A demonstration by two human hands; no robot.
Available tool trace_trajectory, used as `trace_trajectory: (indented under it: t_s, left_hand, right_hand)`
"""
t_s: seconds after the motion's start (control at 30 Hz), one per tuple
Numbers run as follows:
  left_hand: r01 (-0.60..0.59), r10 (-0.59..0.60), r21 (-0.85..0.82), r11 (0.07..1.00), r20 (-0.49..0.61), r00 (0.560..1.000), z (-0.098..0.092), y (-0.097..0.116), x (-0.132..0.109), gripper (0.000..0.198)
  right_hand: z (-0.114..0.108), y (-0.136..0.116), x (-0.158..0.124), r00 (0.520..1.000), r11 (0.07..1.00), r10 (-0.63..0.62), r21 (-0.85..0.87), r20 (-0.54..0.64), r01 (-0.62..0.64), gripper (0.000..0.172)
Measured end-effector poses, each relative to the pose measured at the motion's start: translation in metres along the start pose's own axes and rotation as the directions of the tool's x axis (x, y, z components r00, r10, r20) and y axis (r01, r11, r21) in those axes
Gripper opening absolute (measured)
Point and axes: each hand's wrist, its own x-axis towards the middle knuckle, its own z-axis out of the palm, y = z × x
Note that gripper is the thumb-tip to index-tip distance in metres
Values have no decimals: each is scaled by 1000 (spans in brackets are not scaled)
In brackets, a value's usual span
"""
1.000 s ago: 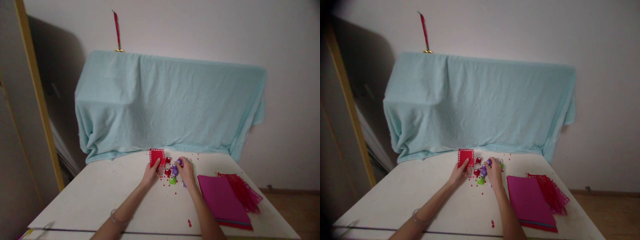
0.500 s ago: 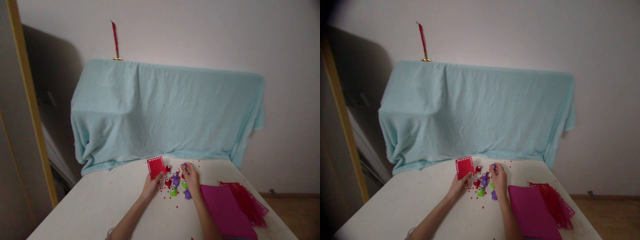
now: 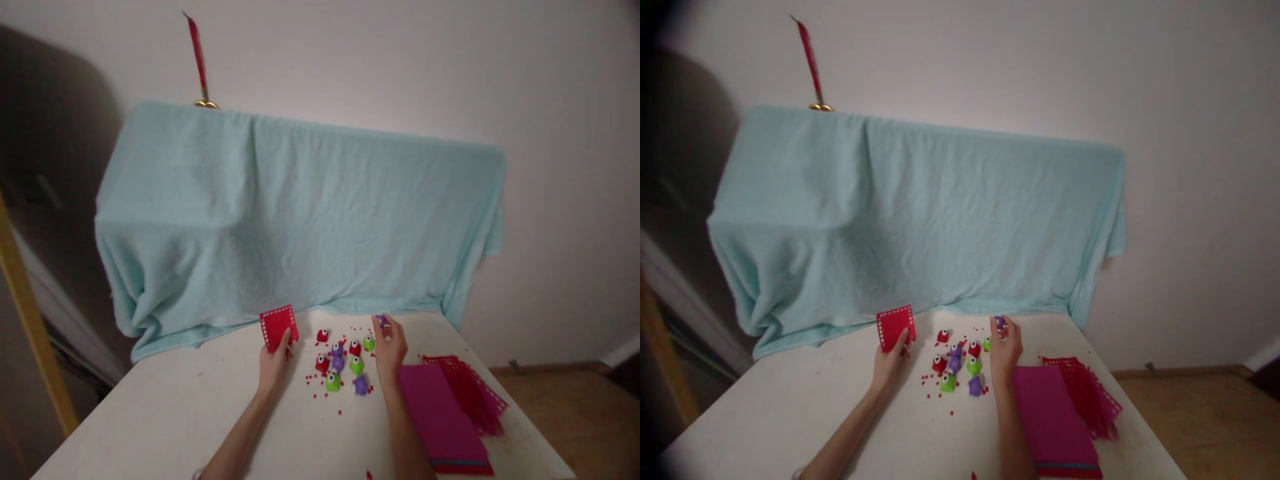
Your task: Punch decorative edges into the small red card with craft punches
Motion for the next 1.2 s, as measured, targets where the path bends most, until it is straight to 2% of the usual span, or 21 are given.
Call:
trace_trajectory:
  t_s: [0.2, 0.43, 0.57, 0.97, 1.2]
  left_hand:
    - [-33, 32, 22, 999, 61, 998, 2, 3, -1, 58]
    - [-14, 11, 27, 1000, 104, 995, 3, 3, -1, 58]
    - [-36, 34, 9, 999, 107, 994, 4, 3, -2, 59]
    - [-54, 48, 40, 998, 127, 991, 5, 0, -3, 57]
    - [-44, 39, 33, 998, 134, 990, 6, 5, -6, 58]
  right_hand:
    - [4, -5, -7, 998, 993, 26, 115, 65, -34, 48]
    - [12, 6, -13, 980, 972, 110, 187, 166, -141, 52]
    - [15, 9, -14, 975, 966, 106, 211, 196, -147, 50]
    - [20, 13, -16, 965, 971, 98, 191, 242, -146, 51]
    - [21, 14, -17, 966, 974, 95, 180, 241, -141, 54]
